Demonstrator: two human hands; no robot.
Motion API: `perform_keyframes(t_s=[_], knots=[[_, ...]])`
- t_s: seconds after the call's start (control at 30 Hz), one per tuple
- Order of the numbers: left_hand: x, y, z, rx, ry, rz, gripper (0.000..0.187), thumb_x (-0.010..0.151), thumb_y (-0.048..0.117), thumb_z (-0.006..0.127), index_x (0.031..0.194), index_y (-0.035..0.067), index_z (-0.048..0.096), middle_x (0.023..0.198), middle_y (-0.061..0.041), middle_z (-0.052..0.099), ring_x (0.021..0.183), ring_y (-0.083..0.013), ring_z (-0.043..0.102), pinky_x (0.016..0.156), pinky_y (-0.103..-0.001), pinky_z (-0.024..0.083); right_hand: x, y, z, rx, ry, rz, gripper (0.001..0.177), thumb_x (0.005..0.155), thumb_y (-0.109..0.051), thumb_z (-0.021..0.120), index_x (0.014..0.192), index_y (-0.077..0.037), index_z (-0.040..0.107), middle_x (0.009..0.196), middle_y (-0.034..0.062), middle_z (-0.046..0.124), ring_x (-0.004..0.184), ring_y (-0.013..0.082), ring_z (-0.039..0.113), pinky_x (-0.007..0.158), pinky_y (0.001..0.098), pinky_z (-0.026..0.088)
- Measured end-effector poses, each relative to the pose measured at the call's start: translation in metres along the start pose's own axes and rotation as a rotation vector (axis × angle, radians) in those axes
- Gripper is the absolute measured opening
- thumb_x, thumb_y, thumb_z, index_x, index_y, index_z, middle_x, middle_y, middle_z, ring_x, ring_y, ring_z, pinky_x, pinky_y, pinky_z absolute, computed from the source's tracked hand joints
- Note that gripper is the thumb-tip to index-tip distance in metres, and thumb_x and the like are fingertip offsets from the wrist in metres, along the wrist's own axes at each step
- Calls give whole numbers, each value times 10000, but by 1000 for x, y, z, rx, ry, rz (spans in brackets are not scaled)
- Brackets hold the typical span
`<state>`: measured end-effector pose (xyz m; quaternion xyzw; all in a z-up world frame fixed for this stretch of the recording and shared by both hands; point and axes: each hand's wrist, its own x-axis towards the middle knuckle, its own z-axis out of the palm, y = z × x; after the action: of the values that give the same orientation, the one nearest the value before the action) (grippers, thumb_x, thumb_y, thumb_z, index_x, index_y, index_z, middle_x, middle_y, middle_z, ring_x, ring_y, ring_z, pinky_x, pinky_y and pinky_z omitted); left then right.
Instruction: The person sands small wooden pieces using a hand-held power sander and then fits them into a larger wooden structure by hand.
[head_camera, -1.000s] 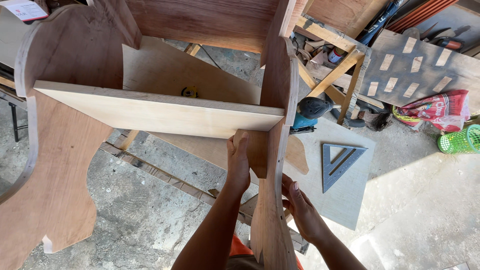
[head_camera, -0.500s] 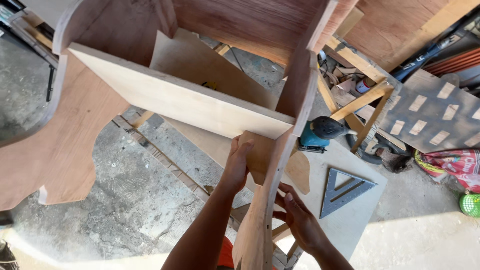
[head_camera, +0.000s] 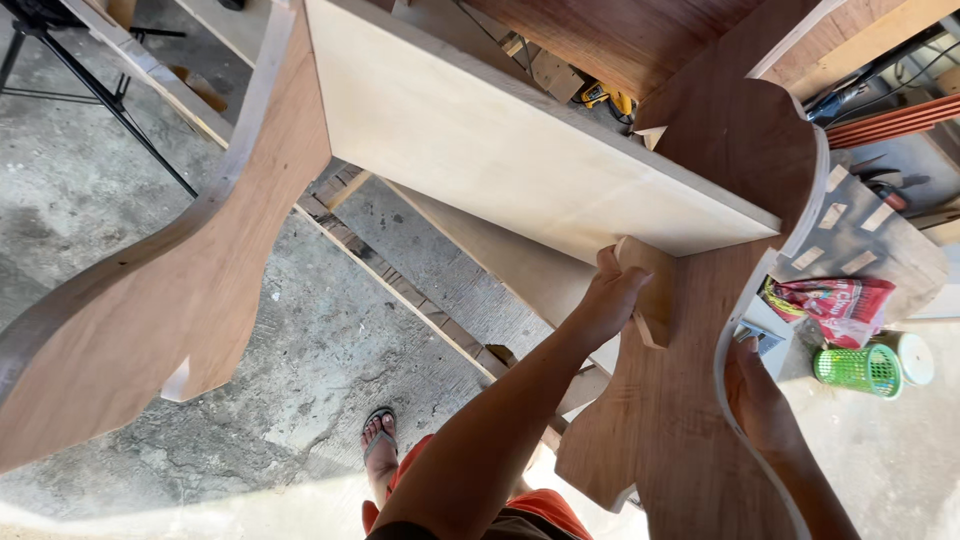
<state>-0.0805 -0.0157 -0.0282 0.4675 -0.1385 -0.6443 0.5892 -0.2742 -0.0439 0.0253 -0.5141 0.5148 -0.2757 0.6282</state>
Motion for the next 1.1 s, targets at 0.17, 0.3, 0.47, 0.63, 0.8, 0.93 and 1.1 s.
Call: perform_keyframes(t_s=[0.17, 0.3, 0.47, 0.63, 0.8, 0.93, 1.1], knots=[[-14, 8, -11, 8, -94, -12, 519, 819, 320, 429, 1276, 109, 303, 883, -59, 445, 750, -154, 439, 617, -348, 327, 20, 20, -33, -185, 75, -46, 574, 1061, -328, 273, 1593, -112, 307, 1632, 14, 370, 1551, 131, 314, 1309, 316, 210], [-7, -6, -15, 182, -90, 101, 860, 771, 207, 555, 1523, 85, 156, 1324, -243, 464, 1215, -385, 527, 957, -474, 464, 30, 25, -52, -205, 83, -88, 529, 1076, -315, 336, 1578, -149, 336, 1582, 9, 394, 1505, 144, 353, 1285, 325, 229], [-5, -15, -15, 194, -91, 218, 782, 864, 73, 580, 1509, 18, 140, 1363, -372, 419, 1330, -564, 498, 1127, -593, 434, 9, 18, -35, -185, 161, -15, 526, 1090, -384, 337, 1568, -166, 363, 1585, 18, 418, 1494, 171, 382, 1293, 380, 222], [12, -22, -10, 128, -77, 237, 812, 851, 67, 555, 1534, 15, 117, 1388, -365, 389, 1337, -554, 483, 1141, -612, 428, -7, 3, 6, -113, 229, 90, 536, 1111, -488, 336, 1553, -193, 403, 1590, 31, 454, 1478, 209, 425, 1304, 464, 214], [9, -18, -7, 102, -51, 226, 818, 853, 46, 591, 1530, 19, 134, 1353, -361, 414, 1296, -554, 515, 1106, -613, 452, -38, -28, 67, -207, 228, 186, 676, 1061, -599, 286, 1580, -192, 434, 1548, 69, 502, 1434, 253, 463, 1286, 491, 225], [20, -32, 0, 81, -6, 258, 808, 833, 40, 591, 1520, 42, 165, 1306, -324, 456, 1251, -535, 542, 1060, -616, 473, -37, -30, 68, -165, 205, 158, 712, 1035, -624, 297, 1587, -194, 433, 1545, 100, 511, 1431, 276, 469, 1286, 508, 220], [15, -29, 3, 73, 25, 262, 803, 798, 17, 590, 1504, 29, 206, 1277, -300, 473, 1235, -514, 543, 1046, -602, 467, -57, -55, 96, -201, 213, 185, 760, 1016, -632, 295, 1610, -171, 404, 1571, 141, 491, 1445, 311, 456, 1276, 528, 210]])
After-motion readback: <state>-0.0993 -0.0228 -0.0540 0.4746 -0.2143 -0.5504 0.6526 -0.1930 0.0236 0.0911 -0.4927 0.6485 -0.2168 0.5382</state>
